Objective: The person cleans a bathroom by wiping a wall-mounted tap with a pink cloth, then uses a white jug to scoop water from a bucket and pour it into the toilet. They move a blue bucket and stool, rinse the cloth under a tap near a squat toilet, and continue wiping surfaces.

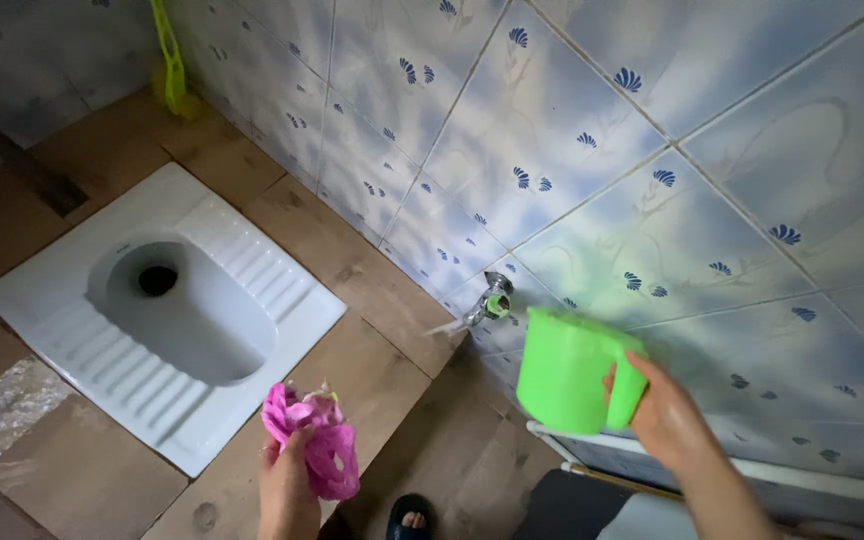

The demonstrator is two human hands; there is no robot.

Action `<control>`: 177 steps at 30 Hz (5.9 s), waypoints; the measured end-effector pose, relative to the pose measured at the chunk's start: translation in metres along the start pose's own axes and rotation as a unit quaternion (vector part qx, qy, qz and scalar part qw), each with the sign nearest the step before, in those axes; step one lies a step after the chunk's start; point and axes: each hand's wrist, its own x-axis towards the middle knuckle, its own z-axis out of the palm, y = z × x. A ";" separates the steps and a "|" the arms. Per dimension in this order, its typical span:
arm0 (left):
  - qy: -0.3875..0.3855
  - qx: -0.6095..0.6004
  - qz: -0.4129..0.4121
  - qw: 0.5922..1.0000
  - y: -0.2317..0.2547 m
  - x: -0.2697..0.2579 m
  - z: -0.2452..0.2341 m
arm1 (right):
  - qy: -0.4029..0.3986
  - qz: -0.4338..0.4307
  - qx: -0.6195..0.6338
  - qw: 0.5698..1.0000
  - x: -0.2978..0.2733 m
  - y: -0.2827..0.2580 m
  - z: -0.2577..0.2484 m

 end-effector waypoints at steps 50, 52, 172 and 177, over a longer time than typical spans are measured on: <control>0.139 -0.026 0.058 0.988 -0.008 0.078 -0.015 | 0.043 0.201 -0.128 0.970 0.175 0.166 0.144; 0.139 -0.029 0.073 0.987 -0.021 0.103 -0.027 | 0.051 0.194 -0.118 0.973 0.197 0.184 0.134; 0.223 -0.038 0.029 0.974 -0.045 0.195 -0.002 | -0.512 0.277 0.463 0.669 0.372 0.232 0.182; 0.216 0.002 -0.004 0.976 -0.034 0.176 0.009 | -0.463 0.216 -0.029 0.859 0.349 0.206 0.202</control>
